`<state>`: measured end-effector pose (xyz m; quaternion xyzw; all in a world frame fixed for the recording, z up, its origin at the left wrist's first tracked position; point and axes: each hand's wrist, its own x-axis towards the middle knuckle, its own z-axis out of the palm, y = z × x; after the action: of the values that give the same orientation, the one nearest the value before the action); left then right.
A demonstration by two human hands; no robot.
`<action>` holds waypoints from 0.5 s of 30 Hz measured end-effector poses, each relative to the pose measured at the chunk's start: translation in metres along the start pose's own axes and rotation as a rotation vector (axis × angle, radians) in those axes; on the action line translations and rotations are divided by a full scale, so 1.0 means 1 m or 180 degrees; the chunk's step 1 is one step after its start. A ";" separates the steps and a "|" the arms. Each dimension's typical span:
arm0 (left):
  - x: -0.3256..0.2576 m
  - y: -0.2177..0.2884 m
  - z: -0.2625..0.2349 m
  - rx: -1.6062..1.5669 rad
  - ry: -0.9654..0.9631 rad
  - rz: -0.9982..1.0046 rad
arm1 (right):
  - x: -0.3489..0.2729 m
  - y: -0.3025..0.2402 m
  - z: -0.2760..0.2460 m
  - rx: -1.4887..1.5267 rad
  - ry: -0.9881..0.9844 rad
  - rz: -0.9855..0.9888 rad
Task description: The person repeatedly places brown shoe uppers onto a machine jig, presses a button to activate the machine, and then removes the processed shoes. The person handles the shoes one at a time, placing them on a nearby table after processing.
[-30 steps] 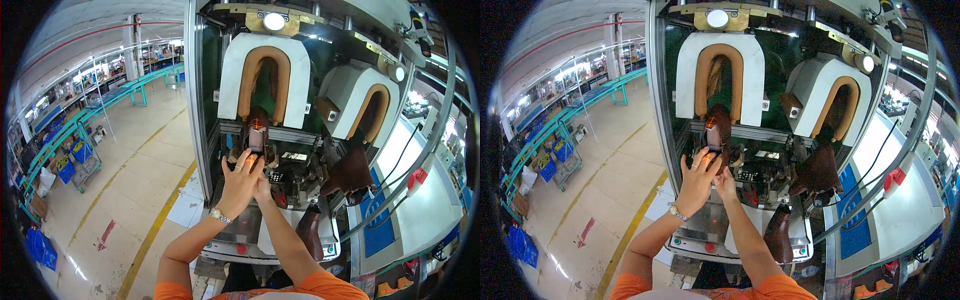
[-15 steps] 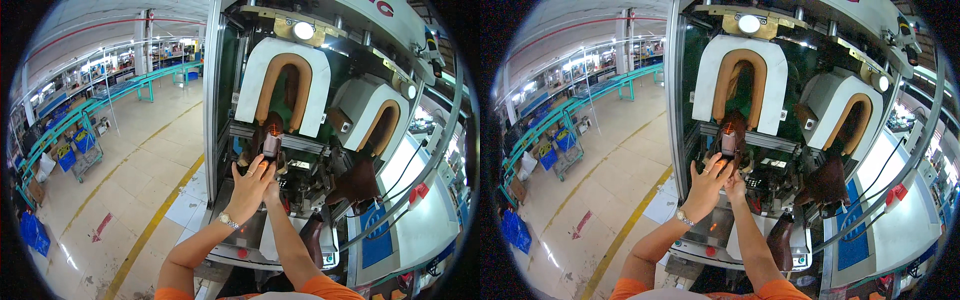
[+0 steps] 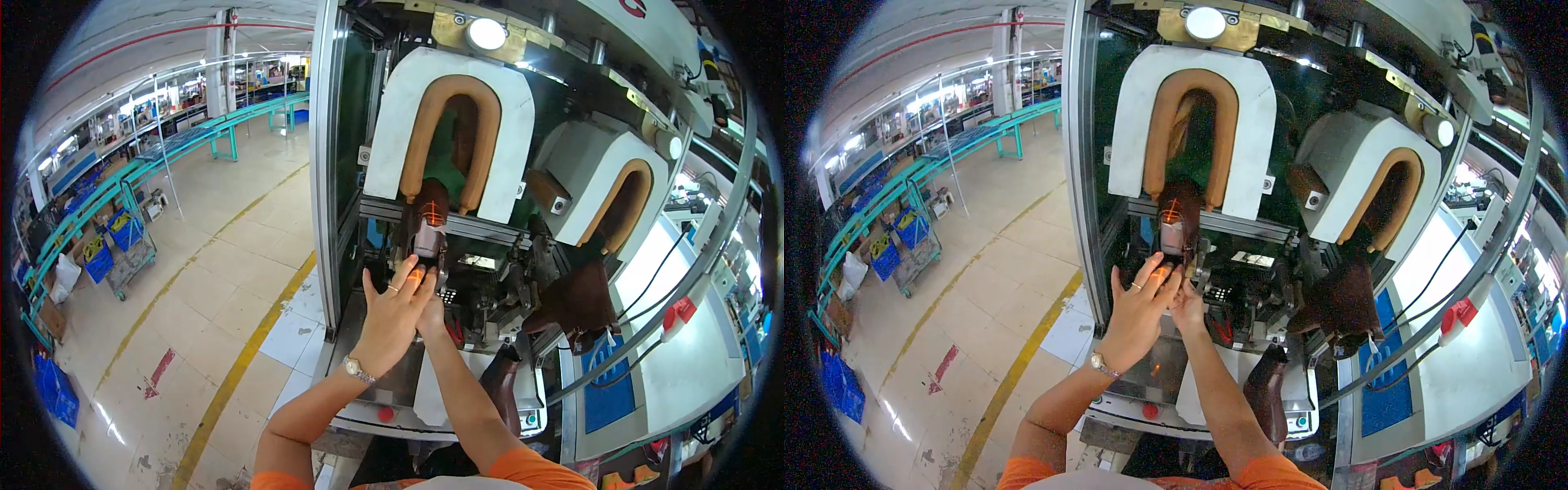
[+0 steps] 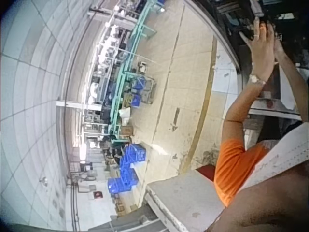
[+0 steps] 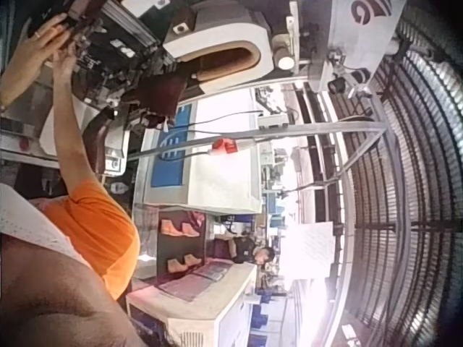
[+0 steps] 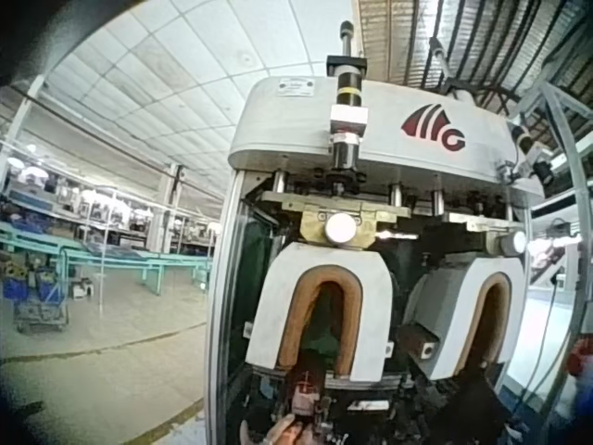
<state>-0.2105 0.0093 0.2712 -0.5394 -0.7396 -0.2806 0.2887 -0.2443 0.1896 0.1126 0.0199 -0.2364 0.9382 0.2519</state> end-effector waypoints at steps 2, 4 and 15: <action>0.003 -0.001 -0.002 -0.0031 -0.0029 0.0017 | 0.006 -0.005 -0.006 0.0020 0.0085 0.0032; -0.001 -0.002 -0.006 -0.0275 0.0051 0.0081 | 0.007 -0.005 -0.018 -0.0036 0.0160 0.0139; -0.325 -0.122 0.124 -0.1841 -0.0118 -0.3780 | -0.263 -0.162 0.123 -0.3719 -0.0051 -0.1713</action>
<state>-0.2611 -0.1388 -0.0619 -0.1005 -0.8110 -0.5702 -0.0844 0.0529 0.1357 0.2506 -0.0549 -0.6971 0.5587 0.4460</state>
